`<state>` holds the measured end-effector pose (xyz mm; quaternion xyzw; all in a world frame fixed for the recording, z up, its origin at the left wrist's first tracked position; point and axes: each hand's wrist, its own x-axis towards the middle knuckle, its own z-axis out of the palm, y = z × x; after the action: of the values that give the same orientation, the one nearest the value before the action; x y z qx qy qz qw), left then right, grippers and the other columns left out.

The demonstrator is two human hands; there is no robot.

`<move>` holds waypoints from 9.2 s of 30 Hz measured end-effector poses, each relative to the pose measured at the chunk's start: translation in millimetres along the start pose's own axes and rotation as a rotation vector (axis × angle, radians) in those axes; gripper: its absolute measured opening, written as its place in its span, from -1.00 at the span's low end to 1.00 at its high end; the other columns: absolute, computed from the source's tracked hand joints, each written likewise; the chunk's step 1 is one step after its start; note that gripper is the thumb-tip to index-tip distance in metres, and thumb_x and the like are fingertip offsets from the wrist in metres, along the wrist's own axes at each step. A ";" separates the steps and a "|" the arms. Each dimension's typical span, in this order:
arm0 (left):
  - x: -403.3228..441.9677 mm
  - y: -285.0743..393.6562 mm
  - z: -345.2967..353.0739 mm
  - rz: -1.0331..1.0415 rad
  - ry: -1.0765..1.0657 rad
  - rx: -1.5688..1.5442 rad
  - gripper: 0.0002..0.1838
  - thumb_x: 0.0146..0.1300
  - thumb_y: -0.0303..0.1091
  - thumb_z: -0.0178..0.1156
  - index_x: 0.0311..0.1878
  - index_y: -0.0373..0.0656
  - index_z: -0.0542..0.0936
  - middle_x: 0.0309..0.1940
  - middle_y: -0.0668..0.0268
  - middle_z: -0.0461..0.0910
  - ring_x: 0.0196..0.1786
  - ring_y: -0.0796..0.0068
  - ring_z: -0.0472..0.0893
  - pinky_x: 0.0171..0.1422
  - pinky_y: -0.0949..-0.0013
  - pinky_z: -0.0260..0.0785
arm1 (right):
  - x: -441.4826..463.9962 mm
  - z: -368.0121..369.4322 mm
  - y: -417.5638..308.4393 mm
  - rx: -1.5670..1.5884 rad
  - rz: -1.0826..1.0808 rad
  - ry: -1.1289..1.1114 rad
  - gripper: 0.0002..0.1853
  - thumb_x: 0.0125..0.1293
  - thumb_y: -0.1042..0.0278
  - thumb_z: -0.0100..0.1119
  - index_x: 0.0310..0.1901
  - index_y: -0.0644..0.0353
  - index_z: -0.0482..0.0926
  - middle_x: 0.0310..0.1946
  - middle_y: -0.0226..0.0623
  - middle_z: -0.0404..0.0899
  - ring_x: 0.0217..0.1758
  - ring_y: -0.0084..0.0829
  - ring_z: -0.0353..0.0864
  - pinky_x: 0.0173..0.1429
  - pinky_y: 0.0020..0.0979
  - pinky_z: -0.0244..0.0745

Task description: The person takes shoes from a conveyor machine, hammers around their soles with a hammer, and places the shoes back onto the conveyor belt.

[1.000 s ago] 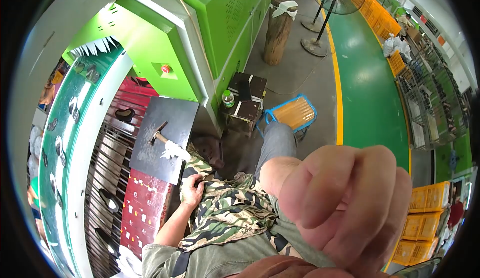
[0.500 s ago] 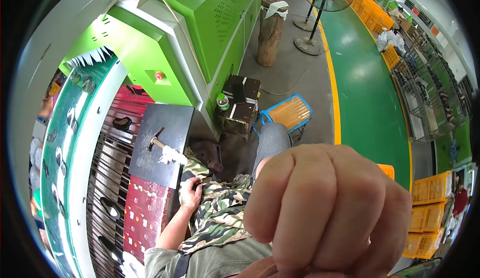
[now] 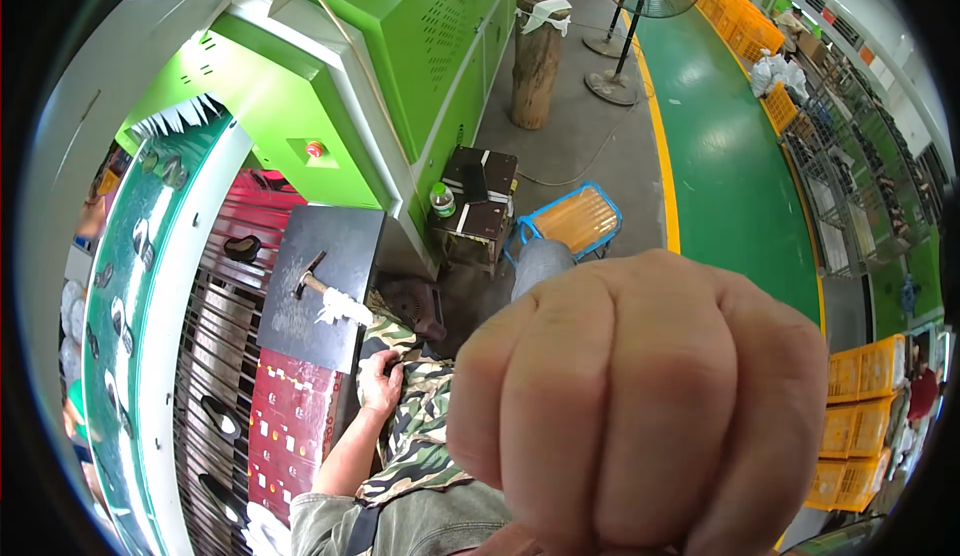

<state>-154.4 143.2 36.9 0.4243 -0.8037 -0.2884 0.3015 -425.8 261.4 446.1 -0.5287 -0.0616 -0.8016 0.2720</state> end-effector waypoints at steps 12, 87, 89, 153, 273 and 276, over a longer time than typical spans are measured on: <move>-0.5 -1.3 0.5 0.005 0.003 0.006 -0.73 0.14 -0.51 0.35 -0.06 -0.16 0.62 -0.22 0.17 0.66 -0.19 0.20 0.64 -0.01 0.23 0.51 | -19.5 -4.5 -24.0 0.127 0.091 -0.100 -0.93 0.31 0.49 0.23 -0.34 0.24 0.61 -0.39 -0.23 0.65 -0.43 -0.38 0.62 -0.34 -0.35 0.51; 13.3 11.4 -3.6 0.169 -0.136 0.164 -0.71 0.02 -0.47 0.34 -0.12 -0.17 0.65 -0.13 0.13 0.71 -0.04 0.00 0.65 0.15 0.07 0.47 | -264.1 -230.4 145.3 -1.287 0.955 -0.119 -0.88 0.23 0.34 0.27 -0.25 0.16 0.66 -0.46 -0.11 0.70 -0.34 -0.05 0.73 -0.23 -0.07 0.61; 11.4 11.9 -4.8 0.125 -0.122 0.125 -0.72 0.03 -0.46 0.35 -0.12 -0.17 0.65 -0.14 0.13 0.71 -0.04 0.01 0.65 0.14 0.08 0.47 | -267.6 -230.9 146.6 -1.354 0.983 -0.178 -0.87 0.23 0.32 0.26 -0.26 0.16 0.66 -0.45 -0.10 0.70 -0.31 -0.02 0.73 -0.19 -0.04 0.61; 7.4 -3.9 -1.5 0.132 -0.051 0.048 -0.80 0.10 -0.51 0.34 -0.17 -0.14 0.62 -0.21 0.15 0.69 -0.10 0.05 0.65 0.08 0.13 0.48 | 33.9 -6.3 12.2 -0.673 -0.714 -0.209 -0.59 0.57 0.03 0.00 -0.16 0.31 0.49 -0.37 -0.07 0.60 -0.38 -0.26 0.59 -0.12 -0.18 0.51; 6.9 -4.5 -0.8 0.118 -0.045 0.045 -0.78 0.07 -0.51 0.36 -0.19 -0.12 0.62 -0.22 0.18 0.69 -0.11 0.05 0.64 0.06 0.12 0.47 | 1.5 1.3 -17.7 -0.875 -0.202 -0.187 -0.74 0.53 0.10 0.11 -0.02 0.03 0.70 -0.19 -0.49 0.52 -0.43 -0.50 0.61 -0.27 -0.29 0.39; 6.6 -8.5 0.6 0.128 -0.044 0.047 -0.79 0.08 -0.51 0.35 -0.19 -0.12 0.62 -0.22 0.18 0.69 -0.11 0.05 0.65 0.06 0.12 0.47 | 2.2 0.2 -17.6 -0.872 -0.219 -0.197 -0.73 0.53 0.10 0.11 0.02 0.02 0.70 -0.19 -0.50 0.52 -0.42 -0.50 0.61 -0.25 -0.29 0.40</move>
<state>-153.6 133.7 32.0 0.3727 -0.8421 -0.2589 0.2914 -435.1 275.5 451.4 -0.6577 0.2005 -0.7227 -0.0696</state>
